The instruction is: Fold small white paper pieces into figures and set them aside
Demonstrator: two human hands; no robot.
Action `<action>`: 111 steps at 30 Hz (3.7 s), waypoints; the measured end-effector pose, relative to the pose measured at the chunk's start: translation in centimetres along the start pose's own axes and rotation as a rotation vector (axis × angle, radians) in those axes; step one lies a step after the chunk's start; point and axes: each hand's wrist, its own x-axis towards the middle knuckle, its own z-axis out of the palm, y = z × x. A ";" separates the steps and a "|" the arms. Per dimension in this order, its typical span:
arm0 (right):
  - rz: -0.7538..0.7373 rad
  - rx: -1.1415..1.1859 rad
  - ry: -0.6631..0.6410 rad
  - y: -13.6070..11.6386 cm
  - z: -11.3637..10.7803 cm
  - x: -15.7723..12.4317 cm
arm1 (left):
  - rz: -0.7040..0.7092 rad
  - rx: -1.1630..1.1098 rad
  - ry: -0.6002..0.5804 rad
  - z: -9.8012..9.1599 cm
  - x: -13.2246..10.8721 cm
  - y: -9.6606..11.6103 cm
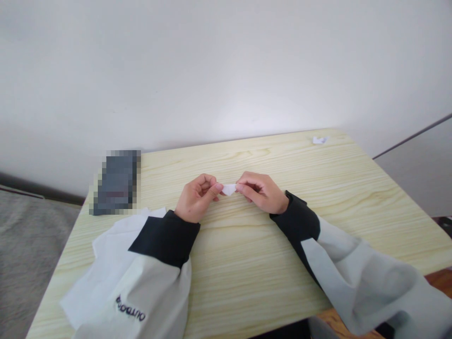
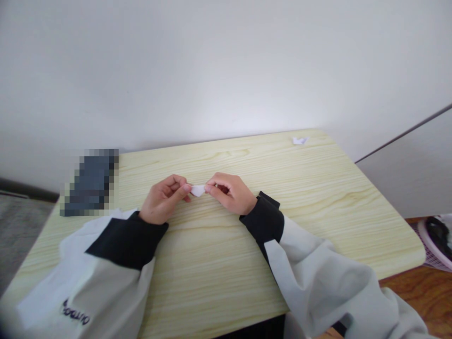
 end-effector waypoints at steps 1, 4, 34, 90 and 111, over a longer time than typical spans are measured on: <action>0.000 -0.003 -0.001 0.0 0.0 0.0 | -0.001 -0.003 -0.003 0.0 0.0 0.0; 0.005 -0.009 -0.005 0.0 0.0 0.0 | 0.000 -0.019 -0.003 0.0 0.0 0.0; -0.210 -0.253 -0.043 0.1 0.4 -0.1 | 0.068 0.336 -0.058 0.1 -0.4 -0.2; -0.145 -0.281 -0.018 -0.1 0.4 -0.3 | 0.020 0.158 0.033 0.3 -0.4 0.2; -0.300 -0.635 -0.016 -0.4 0.8 -0.2 | -0.109 0.133 0.001 0.3 -0.3 0.3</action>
